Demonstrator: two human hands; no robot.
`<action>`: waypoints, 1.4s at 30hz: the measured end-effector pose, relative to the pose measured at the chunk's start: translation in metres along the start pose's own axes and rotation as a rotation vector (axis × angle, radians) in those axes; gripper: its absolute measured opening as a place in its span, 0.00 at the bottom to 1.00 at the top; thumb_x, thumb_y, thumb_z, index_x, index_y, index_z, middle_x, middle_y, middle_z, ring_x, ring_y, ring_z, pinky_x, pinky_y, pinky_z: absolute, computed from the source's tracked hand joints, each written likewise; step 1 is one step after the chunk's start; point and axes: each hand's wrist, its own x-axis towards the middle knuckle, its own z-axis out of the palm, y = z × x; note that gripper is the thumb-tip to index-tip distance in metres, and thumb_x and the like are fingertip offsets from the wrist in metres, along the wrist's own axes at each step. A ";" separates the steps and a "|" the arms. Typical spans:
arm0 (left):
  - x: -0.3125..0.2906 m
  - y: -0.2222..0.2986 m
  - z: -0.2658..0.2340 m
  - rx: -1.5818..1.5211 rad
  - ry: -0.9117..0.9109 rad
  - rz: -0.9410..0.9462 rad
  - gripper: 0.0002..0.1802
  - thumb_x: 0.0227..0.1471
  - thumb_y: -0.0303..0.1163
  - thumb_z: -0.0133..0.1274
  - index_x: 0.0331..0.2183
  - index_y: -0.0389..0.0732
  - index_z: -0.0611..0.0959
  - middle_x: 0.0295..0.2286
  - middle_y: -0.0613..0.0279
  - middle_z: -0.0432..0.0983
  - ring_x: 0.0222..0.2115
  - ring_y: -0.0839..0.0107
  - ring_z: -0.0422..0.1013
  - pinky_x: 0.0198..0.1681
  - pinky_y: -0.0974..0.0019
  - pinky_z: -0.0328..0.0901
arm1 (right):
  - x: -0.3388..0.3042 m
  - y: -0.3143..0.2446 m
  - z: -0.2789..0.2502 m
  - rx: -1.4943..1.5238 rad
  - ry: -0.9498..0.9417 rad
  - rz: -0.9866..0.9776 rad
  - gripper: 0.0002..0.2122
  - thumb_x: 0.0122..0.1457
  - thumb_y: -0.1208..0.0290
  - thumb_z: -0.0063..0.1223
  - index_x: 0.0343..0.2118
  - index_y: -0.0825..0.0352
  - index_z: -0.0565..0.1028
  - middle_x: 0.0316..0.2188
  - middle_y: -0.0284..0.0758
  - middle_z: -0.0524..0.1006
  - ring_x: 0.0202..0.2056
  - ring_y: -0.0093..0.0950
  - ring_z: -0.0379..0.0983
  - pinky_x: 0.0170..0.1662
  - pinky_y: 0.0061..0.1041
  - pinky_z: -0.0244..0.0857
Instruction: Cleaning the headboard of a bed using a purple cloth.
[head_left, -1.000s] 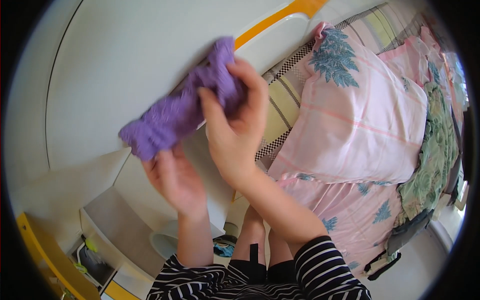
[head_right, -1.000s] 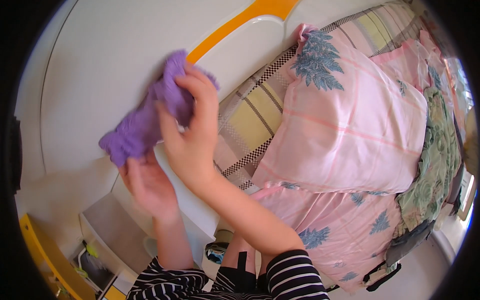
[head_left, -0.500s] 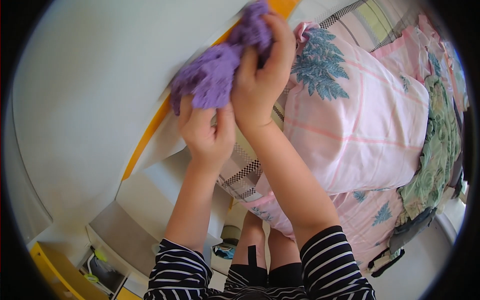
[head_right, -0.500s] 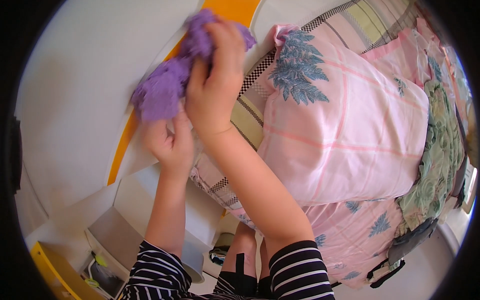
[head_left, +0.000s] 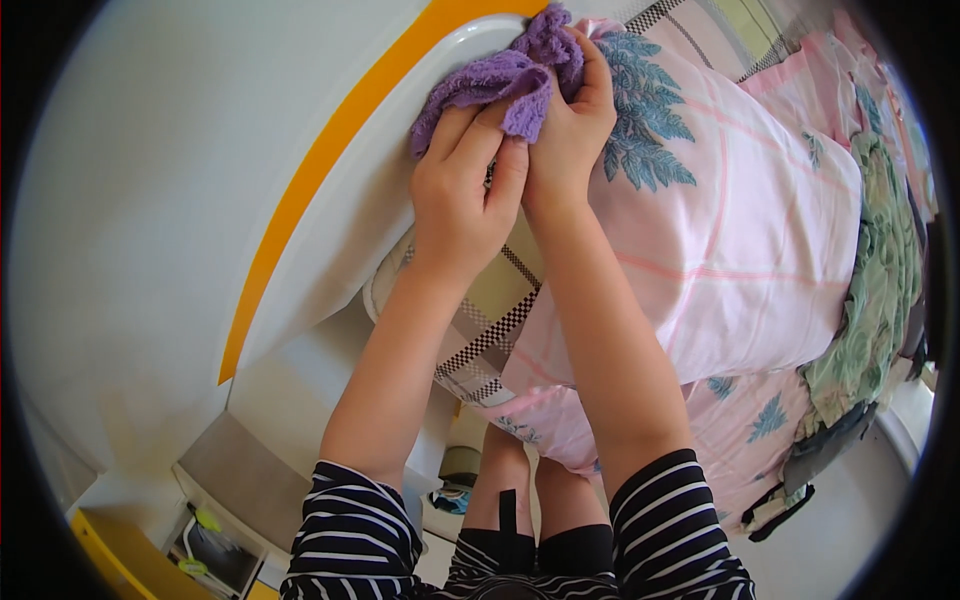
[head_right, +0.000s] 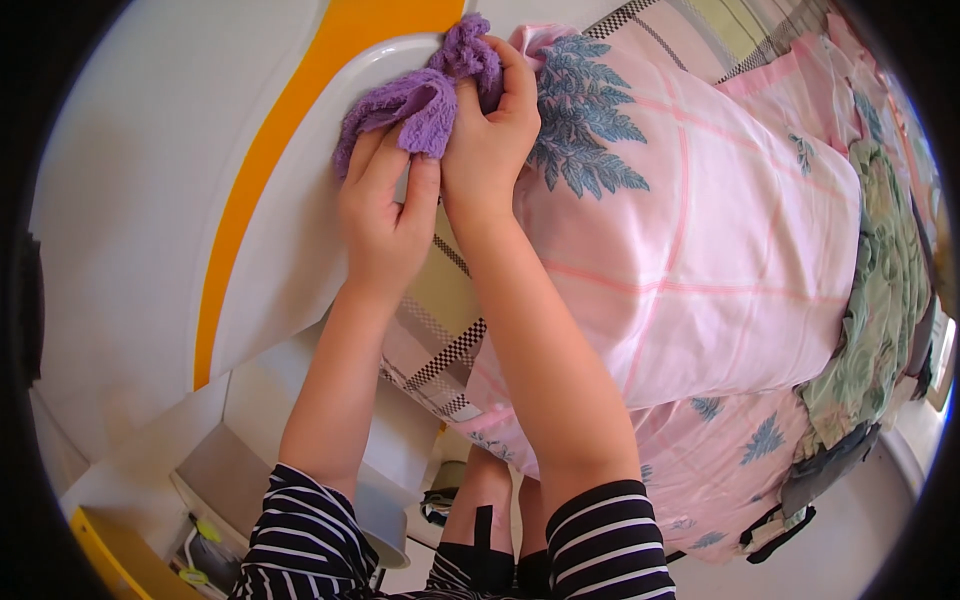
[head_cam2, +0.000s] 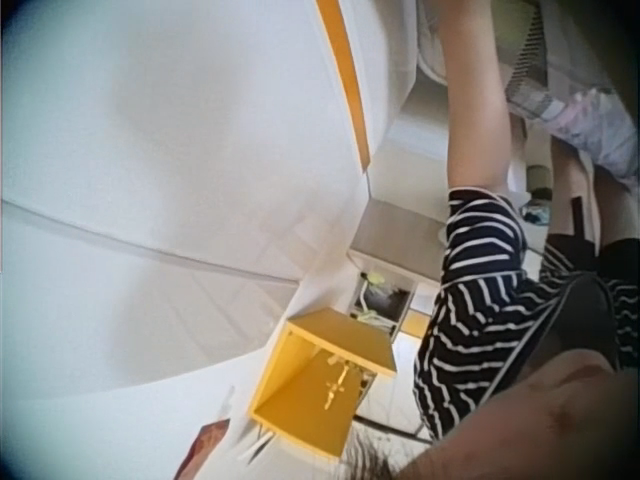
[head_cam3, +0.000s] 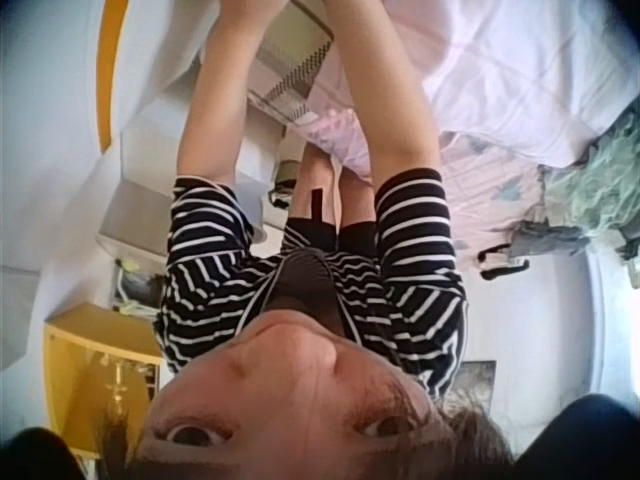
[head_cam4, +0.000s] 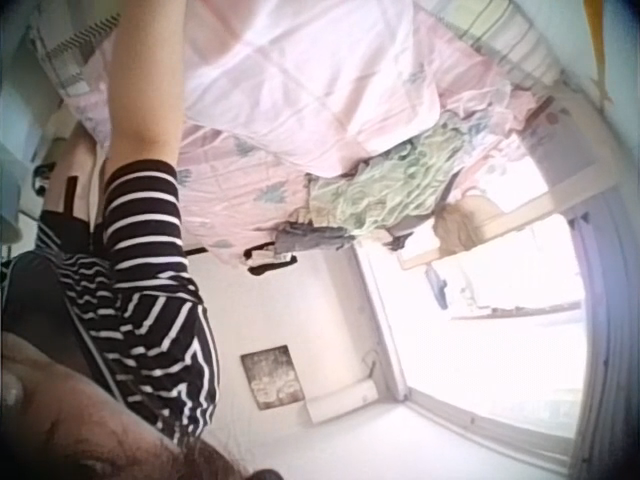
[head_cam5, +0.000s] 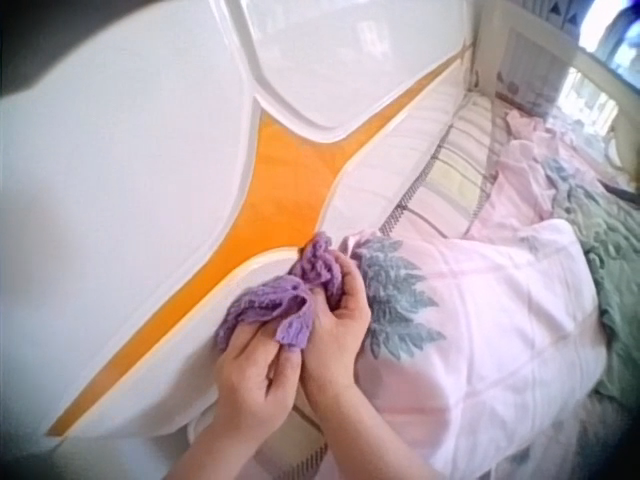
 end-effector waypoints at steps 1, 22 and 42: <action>-0.003 -0.003 0.004 -0.019 0.005 -0.018 0.15 0.52 0.23 0.51 0.44 0.36 0.80 0.40 0.52 0.76 0.39 0.55 0.74 0.42 0.61 0.68 | -0.001 0.005 -0.003 0.025 0.012 0.050 0.15 0.57 0.78 0.55 0.48 0.71 0.70 0.39 0.32 0.76 0.38 0.19 0.72 0.43 0.17 0.67; -0.209 -0.029 -0.145 0.078 0.231 -0.500 0.15 0.51 0.18 0.52 0.43 0.32 0.81 0.41 0.57 0.78 0.43 0.64 0.73 0.48 0.64 0.65 | -0.251 0.002 0.062 0.074 -0.065 0.666 0.29 0.60 0.83 0.41 0.65 0.74 0.50 0.59 0.43 0.62 0.57 0.28 0.61 0.59 0.23 0.55; -0.188 0.235 -0.217 -1.801 0.534 -1.034 0.25 0.63 0.34 0.38 0.61 0.47 0.62 0.57 0.59 0.64 0.57 0.60 0.63 0.60 0.49 0.57 | -0.285 -0.318 -0.104 0.500 -0.125 0.898 0.27 0.57 0.86 0.49 0.60 0.66 0.60 0.54 0.39 0.68 0.54 0.32 0.67 0.59 0.35 0.62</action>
